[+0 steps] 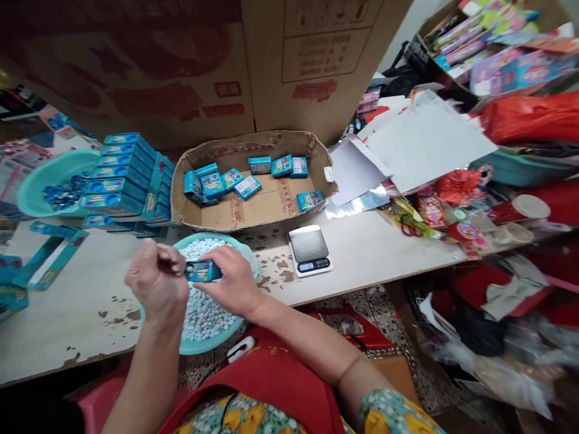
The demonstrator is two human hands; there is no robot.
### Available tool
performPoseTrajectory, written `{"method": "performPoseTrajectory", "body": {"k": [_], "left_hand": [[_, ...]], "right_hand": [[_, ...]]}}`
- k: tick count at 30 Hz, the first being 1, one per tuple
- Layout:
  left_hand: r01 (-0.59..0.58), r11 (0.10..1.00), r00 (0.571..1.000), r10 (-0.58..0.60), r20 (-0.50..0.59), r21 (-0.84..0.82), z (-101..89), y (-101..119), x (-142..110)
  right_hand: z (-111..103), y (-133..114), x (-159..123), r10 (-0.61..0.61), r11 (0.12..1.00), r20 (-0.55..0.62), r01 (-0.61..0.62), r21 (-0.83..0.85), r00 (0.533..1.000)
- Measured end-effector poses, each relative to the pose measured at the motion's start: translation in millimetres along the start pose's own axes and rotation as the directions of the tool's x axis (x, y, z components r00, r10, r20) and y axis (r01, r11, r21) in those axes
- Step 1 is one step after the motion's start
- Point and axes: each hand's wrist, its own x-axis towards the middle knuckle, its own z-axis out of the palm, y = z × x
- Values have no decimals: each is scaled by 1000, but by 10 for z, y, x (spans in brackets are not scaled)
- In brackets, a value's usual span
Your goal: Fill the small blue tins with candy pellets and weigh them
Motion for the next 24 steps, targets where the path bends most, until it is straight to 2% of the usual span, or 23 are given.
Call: {"method": "performPoseTrajectory", "body": {"k": [5, 9, 11, 12, 13, 15, 17, 18, 19, 21, 23, 24], "left_hand": [[67, 997, 997, -68, 36, 31, 118, -73, -50], [79, 997, 995, -79, 67, -4, 140, -115, -34], [38, 991, 999, -39, 5, 126, 15, -242, -2], [2, 962, 1000, -2, 0, 273, -90, -338, 12], [-42, 894, 999, 33, 27, 445, -215, -449, 20], [-159, 650, 977, -5, 213, 743, -482, -672, 20], [-310, 467, 925, -55, 377, 828, -676, -828, 14], [-371, 419, 904, -43, 426, 829, -712, -867, 22], [-422, 390, 888, -4, 459, 818, -694, -883, 50], [-499, 358, 857, 68, 511, 789, -481, -892, 194], [-563, 330, 814, 63, 578, 758, -63, -962, 478], [-588, 304, 789, 12, 614, 750, 195, -1046, 663]], "right_hand": [[-46, 133, -8, 39, 999, -5, -39, 3, 999], [-252, 229, -37, 129, 984, -28, -124, 125, 991], [-470, 299, -81, 199, 969, -74, -185, 164, 977], [-609, 354, -115, 248, 958, -108, -227, 174, 963], [-763, 428, -157, 302, 945, -149, -275, 176, 942], [-1102, 636, -258, 432, 900, -230, -402, 168, 872], [-1434, 919, -364, 471, 880, -313, -462, 107, 825], [-1581, 1077, -412, 472, 874, -351, -481, 69, 808], [-1708, 1239, -454, 470, 867, -385, -497, 34, 794], [-1892, 1537, -515, 458, 857, -434, -514, -15, 776], [-1988, 1762, -544, 460, 853, -454, -521, -13, 764], [-2012, 1838, -549, 470, 851, -452, -526, 3, 758]]}}
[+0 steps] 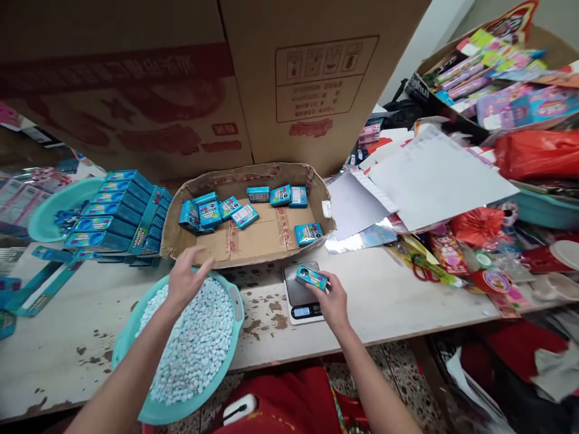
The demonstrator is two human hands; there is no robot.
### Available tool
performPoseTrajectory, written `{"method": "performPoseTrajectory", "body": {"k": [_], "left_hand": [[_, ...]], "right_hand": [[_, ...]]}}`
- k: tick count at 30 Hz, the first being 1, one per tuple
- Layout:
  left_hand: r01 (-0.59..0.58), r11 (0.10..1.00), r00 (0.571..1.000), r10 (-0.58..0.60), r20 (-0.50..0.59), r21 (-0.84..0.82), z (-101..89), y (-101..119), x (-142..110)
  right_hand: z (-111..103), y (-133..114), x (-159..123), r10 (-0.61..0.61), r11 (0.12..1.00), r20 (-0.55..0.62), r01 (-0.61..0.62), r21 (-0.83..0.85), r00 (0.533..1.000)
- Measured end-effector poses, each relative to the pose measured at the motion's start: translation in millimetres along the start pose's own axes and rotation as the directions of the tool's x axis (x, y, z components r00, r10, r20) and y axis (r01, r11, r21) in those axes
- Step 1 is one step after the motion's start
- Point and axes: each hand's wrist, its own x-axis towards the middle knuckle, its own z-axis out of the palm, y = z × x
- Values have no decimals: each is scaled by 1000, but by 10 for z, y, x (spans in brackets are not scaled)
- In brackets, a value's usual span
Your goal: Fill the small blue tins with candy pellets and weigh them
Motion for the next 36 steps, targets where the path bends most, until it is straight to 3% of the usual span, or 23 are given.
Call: {"method": "performPoseTrajectory", "body": {"k": [2, 4, 6, 9, 13, 16, 18, 20, 22, 24, 28, 30, 32, 34, 36], "left_hand": [[-31, 995, 981, 11, 196, 99, 323, 85, 643], [-30, 970, 912, -72, 404, 241, 719, 122, 1207], [-15, 952, 866, -140, 481, 304, 1098, 130, 1586], [2, 943, 842, -181, 508, 334, 1500, 135, 1770], [11, 948, 796, -200, 571, 317, 1663, 211, 1645], [51, 966, 740, -208, 640, 254, 1511, 330, 1563], [62, 985, 728, -156, 667, 163, 1255, 434, 1504], [83, 991, 762, 4, 647, -104, 885, 563, 1368], [113, 878, 813, 188, 552, -464, 465, 725, 1105], [131, 758, 852, 243, 463, -638, 88, 915, 724], [17, 846, 900, 219, 377, -533, -383, 1117, -100], [19, 883, 913, 176, 369, -470, -511, 931, -409], [115, 931, 948, 2, 318, -346, -557, 521, -627], [184, 981, 969, -170, 180, -65, -503, 22, -786], [211, 962, 955, -241, 171, 174, -387, -377, -914]], "right_hand": [[-9, 67, 42, 21, 1000, 23, -21, 8, 1000], [-43, 67, 29, 3, 999, 37, -1, -36, 999], [-117, 34, -33, -36, 995, 31, 38, -94, 999], [-275, -36, -169, -80, 990, -1, 79, -116, 997], [-415, -186, -274, -137, 983, -51, 129, -134, 989], [-394, -391, -255, -216, 968, -29, 210, -140, 976], [-330, -563, -223, -308, 944, 3, 306, -124, 951], [-230, -743, -197, -383, 919, 34, 384, -87, 923], [-84, -926, -202, -400, 915, 57, 403, -32, 915], [111, -1120, -264, -357, 933, 110, 349, 82, 928], [539, -1469, -571, -196, 905, 329, 41, 423, 924], [689, -1535, -761, -107, 881, 363, -81, 466, 926], [765, -1506, -946, -54, 890, 390, -133, 436, 919], [785, -1418, -1126, -39, 908, 475, -167, 384, 879], [784, -1320, -1286, -21, 920, 564, -205, 334, 825]]}}
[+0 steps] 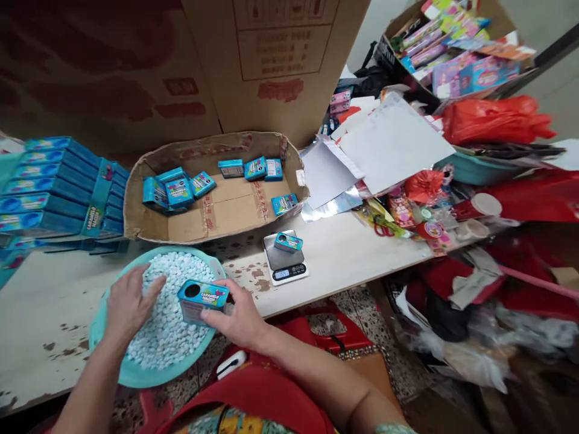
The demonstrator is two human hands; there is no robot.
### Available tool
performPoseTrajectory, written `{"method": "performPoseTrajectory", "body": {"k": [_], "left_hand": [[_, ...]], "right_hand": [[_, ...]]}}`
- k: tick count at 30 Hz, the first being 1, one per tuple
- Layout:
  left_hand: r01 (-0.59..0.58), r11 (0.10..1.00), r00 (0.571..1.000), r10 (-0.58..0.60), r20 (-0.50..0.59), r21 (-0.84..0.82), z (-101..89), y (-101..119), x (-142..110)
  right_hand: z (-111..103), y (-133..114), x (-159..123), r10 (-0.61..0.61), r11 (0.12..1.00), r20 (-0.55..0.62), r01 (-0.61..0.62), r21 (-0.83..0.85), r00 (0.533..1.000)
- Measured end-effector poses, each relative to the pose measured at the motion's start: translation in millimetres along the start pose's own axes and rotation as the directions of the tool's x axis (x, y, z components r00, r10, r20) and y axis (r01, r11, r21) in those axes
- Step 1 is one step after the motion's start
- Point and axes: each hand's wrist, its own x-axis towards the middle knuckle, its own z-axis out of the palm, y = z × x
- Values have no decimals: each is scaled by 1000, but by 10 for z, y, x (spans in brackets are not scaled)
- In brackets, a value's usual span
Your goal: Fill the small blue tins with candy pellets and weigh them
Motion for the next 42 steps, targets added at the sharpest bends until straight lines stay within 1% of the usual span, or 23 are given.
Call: {"method": "performPoseTrajectory", "body": {"k": [1, 3, 6, 10, 12, 14, 16, 17, 18, 20, 22, 23, 24, 25, 26, 27, 28, 29, 31, 33, 37, 39, 42], "left_hand": [[20, 996, 1000, -22, 22, 88, 87, -117, -12], [54, 980, 995, -68, 69, 191, 212, -191, -53], [95, 964, 990, -118, 80, 249, 281, -67, -116], [88, 956, 994, -103, 40, 281, 310, 50, -179], [95, 962, 995, -99, 6, 255, 343, 26, -212], [136, 974, 990, -127, -61, 180, 378, -24, -237], [204, 979, 972, -200, -122, 20, 391, -77, -243], [258, 959, 953, -273, -132, -118, 381, -101, -238], [315, 906, 926, -358, -116, -282, 356, -120, -229], [394, 730, 869, -494, -33, -558, 252, -134, -206], [430, 512, 816, -573, 77, -743, 75, -104, -191], [416, 390, 804, -579, 133, -821, -36, -70, -189], [380, 252, 803, -567, 183, -890, -154, -26, -190], [320, 88, 811, -541, 224, -943, -274, 25, -193], [245, -66, 828, -505, 244, -967, -388, 79, -198], [168, -174, 848, -478, 232, -970, -491, 130, -203], [102, -220, 860, -470, 197, -970, -577, 175, -209], [51, -236, 864, -477, 161, -970, -644, 211, -213], [-13, -223, 857, -505, 104, -975, -720, 251, -218], [-32, -194, 840, -537, 79, -981, -735, 257, -218], [-21, -140, 843, -534, 57, -990, -691, 250, -194], [-14, -131, 842, -536, 59, -991, -674, 255, -171], [-12, -128, 830, -555, 61, -992, -671, 275, -133]], "right_hand": [[19, 53, -52, 27, 1000, 24, -27, -5, 999], [58, 132, -108, 66, 998, 36, -66, -11, 997], [118, 191, -88, 86, 995, -13, -86, -54, 996], [196, 214, 15, 55, 992, -77, -63, -110, 996], [233, 219, 63, 26, 989, -82, -38, -145, 996], [272, 218, 105, -11, 978, -91, -8, -207, 996], [318, 204, 145, -43, 959, -87, 17, -284, 995], [346, 190, 166, -58, 945, -79, 29, -327, 995], [377, 171, 189, -76, 927, -67, 46, -373, 995], [455, 118, 238, -134, 874, -26, 106, -475, 991], [558, 57, 289, -210, 797, 47, 199, -571, 976], [621, 27, 312, -243, 754, 92, 248, -608, 966], [691, 1, 334, -270, 711, 137, 293, -639, 953], [768, -21, 352, -293, 668, 181, 336, -664, 939], [848, -38, 366, -311, 626, 225, 377, -682, 923], [930, -51, 376, -325, 586, 266, 414, -696, 908], [1009, -60, 383, -336, 550, 303, 447, -706, 892], [1081, -67, 388, -344, 517, 335, 475, -713, 877], [1191, -74, 396, -344, 470, 374, 503, -725, 861], [1248, -77, 406, -332, 453, 386, 504, -736, 861], [1245, -70, 440, -306, 439, 392, 494, -750, 867], [1221, -71, 463, -295, 454, 389, 486, -746, 873], [1184, -87, 503, -272, 527, 365, 455, -718, 891]]}}
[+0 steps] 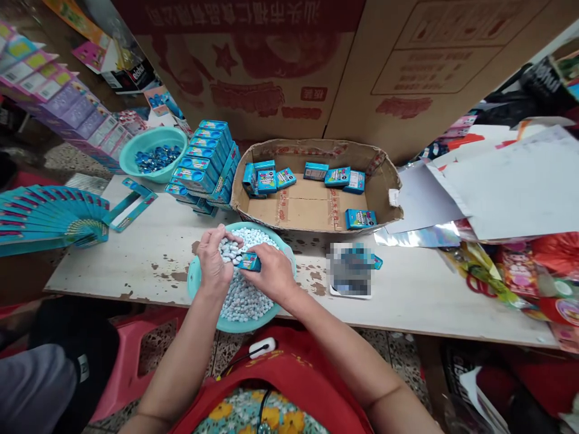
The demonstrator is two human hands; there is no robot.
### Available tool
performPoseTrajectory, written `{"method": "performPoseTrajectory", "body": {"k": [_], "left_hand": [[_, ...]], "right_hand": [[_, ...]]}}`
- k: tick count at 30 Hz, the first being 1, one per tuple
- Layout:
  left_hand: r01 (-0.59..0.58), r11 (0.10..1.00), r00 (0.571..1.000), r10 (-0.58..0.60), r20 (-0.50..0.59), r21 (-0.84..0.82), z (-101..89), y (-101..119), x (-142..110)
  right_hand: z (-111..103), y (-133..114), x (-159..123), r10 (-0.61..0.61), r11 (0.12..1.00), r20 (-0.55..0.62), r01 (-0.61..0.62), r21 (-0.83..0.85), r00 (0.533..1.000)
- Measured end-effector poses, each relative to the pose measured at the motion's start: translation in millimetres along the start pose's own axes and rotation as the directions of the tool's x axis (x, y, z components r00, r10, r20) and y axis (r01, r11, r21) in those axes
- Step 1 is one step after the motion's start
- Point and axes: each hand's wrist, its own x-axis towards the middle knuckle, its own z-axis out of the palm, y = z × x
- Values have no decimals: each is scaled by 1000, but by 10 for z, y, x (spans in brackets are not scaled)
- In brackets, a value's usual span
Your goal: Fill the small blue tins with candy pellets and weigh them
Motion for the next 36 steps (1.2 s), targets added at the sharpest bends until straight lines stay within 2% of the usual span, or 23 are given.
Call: {"method": "performPoseTrajectory", "body": {"k": [3, 8, 13, 18, 23, 27, 32, 36], "left_hand": [[-18, 1000, 1000, 18, 7, 8, 38, -5, 7], [-16, 999, 1000, 15, 19, 45, 83, -47, 8], [-128, 988, 991, 123, 60, 89, 91, -82, 11], [-114, 990, 992, 108, 69, 86, 74, -94, -1], [-103, 992, 994, 100, 47, 71, 73, -45, -39], [-176, 980, 981, 167, 100, 87, 89, -40, -81], [-110, 994, 987, 106, 121, 27, 128, -109, -125], [-92, 995, 960, 98, 262, -36, 143, 10, -183]], "right_hand": [[-34, 30, 26, 41, 999, -24, -41, 24, 999], [-45, 61, 32, 11, 1000, -25, -11, -6, 1000], [-31, 91, 19, 39, 999, -48, -39, -1, 998], [-23, 112, 20, 60, 998, -62, -59, 16, 996], [-80, 34, -9, 43, 998, -81, -40, 42, 996], [-107, -6, -35, 31, 997, -123, -22, 73, 992], [8, 87, -21, 70, 989, -117, -53, 138, 991], [-45, 89, -51, 68, 974, -151, -33, 225, 986]]}}
